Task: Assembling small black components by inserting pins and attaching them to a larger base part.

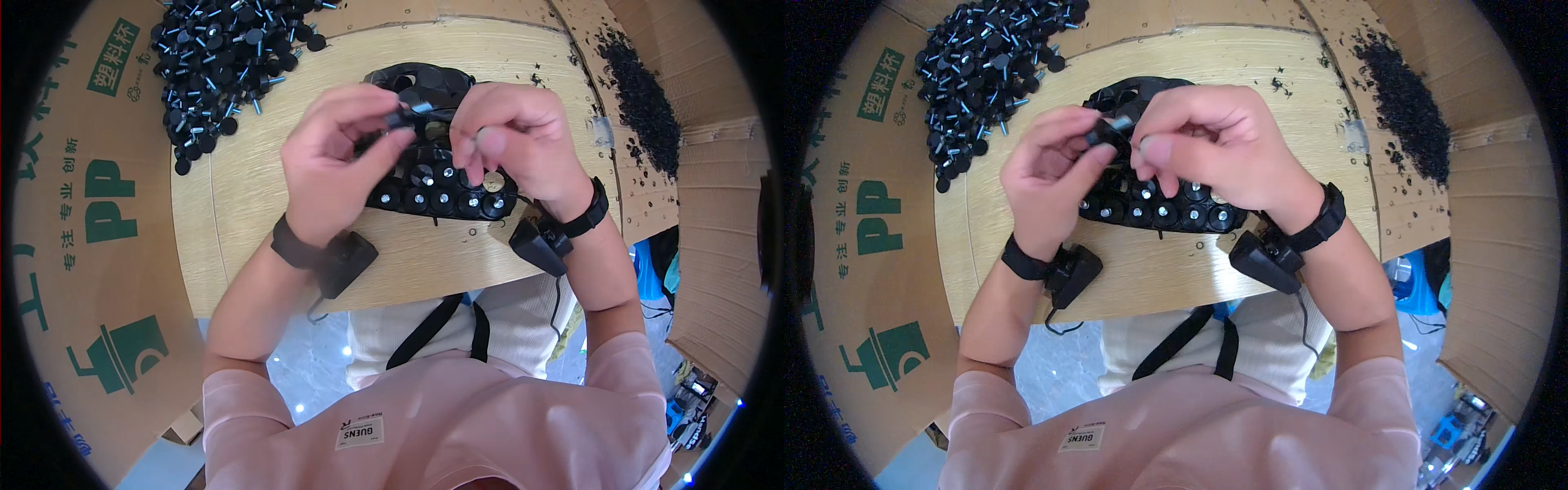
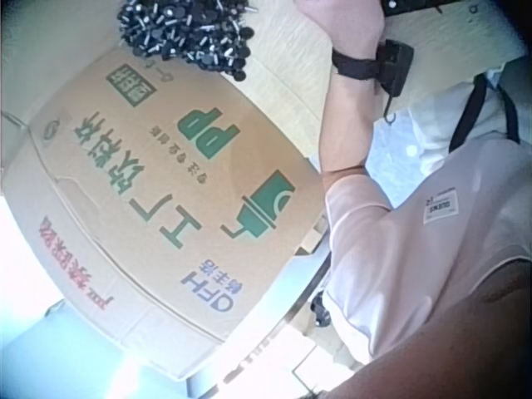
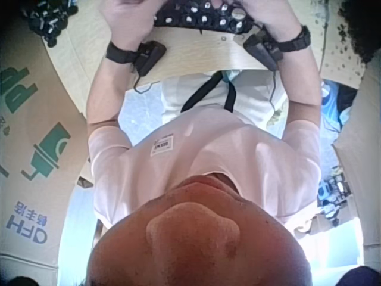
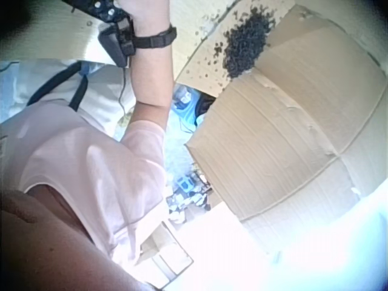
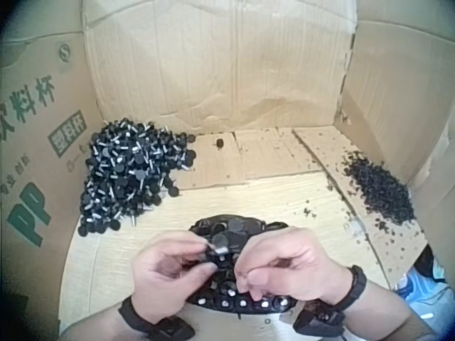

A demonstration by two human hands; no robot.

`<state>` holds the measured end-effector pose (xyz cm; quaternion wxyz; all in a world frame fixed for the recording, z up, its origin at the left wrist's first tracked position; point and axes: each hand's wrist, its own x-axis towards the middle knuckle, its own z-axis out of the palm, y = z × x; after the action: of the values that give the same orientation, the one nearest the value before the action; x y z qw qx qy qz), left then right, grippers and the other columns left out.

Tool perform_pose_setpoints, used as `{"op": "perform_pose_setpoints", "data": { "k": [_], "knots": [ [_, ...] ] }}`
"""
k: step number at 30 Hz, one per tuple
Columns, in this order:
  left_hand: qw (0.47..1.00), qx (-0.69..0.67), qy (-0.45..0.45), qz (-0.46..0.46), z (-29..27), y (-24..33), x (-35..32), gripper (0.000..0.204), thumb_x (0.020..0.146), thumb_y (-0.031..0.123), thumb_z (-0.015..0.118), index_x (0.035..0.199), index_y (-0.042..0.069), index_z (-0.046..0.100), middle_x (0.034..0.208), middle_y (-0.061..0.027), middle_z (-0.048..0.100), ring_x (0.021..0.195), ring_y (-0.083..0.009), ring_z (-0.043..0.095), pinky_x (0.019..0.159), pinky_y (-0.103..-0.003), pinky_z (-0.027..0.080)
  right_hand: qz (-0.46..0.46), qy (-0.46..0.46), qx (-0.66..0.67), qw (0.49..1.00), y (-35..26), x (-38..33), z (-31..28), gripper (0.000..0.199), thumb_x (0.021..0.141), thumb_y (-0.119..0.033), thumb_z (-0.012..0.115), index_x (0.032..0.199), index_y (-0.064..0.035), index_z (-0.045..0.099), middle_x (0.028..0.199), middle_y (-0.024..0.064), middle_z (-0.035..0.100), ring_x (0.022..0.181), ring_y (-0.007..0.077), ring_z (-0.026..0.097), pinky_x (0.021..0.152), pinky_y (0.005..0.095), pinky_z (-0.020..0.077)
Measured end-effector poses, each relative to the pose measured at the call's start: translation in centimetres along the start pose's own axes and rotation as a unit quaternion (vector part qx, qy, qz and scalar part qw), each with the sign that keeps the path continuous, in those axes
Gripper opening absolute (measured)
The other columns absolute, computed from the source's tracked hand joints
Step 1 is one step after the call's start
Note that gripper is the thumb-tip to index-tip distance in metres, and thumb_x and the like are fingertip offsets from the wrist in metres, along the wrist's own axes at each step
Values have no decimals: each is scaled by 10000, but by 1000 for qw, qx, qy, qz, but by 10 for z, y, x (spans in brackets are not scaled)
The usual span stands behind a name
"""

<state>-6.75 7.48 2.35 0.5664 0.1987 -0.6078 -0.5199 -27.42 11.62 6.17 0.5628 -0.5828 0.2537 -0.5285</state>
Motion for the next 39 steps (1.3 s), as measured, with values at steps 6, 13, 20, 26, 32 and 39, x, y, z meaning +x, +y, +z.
{"op": "perform_pose_setpoints", "data": {
  "k": [6, 13, 20, 26, 32, 39],
  "knots": [
    [972, 154, -144, 102, 1, 4, 1, 318, 663, -58, 782, 959, -2, 681, 991, -123, 663, 884, -222, 664, 775, -292, 547, -21, 51, -37, 998, 1, 5, -1, 111, 895, -39, 600, 957, 21, 668, 948, 108, 701, 617, 105, 592, 557, 194, 482],
    [991, 21, -88, 102, 0, 7, -2, 328, 721, -153, 711, 1024, -62, 626, 1121, -163, 582, 983, -227, 636, 856, -312, 538, -75, 46, -399, 913, 1, 8, -5, 74, 838, -78, 660, 892, -29, 677, 756, 95, 645, 586, 126, 583, 541, 273, 449],
    [989, 88, -21, 113, -14, 3, 6, 337, 738, -174, 687, 1052, -72, 617, 1146, -155, 557, 1041, -217, 608, 898, -306, 525, -115, -4, -436, 893, 5, 9, -4, 56, 866, -72, 632, 848, -20, 620, 652, 37, 562, 556, 88, 503, 508, 247, 392],
    [992, 65, -60, 90, -21, 1, 13, 338, 737, -173, 687, 1052, -68, 622, 1138, -144, 565, 1027, -206, 609, 891, -308, 534, -42, 94, -303, 948, -18, -1, -60, 92, 937, -116, 567, 893, -48, 610, 796, -62, 540, 704, 12, 456, 589, 188, 361],
    [999, -23, -9, 37, -35, -2, 22, 330, 737, -173, 689, 1041, -59, 628, 1099, -125, 592, 998, -179, 614, 864, -298, 545, -148, 136, -68, 977, -80, -34, -151, 153, 944, -129, 512, 869, -1, 552, 755, 13, 475, 725, 130, 490, 724, 279, 406],
    [998, 1, -45, -32, -35, -1, 16, 334, 745, -163, 689, 1053, -46, 633, 1103, -121, 603, 978, -169, 620, 841, -288, 549, -319, 347, 144, 870, -82, -4, -100, 129, 947, -128, 476, 880, -25, 515, 841, 66, 511, 705, 118, 473, 696, 261, 412]
  ]
}}
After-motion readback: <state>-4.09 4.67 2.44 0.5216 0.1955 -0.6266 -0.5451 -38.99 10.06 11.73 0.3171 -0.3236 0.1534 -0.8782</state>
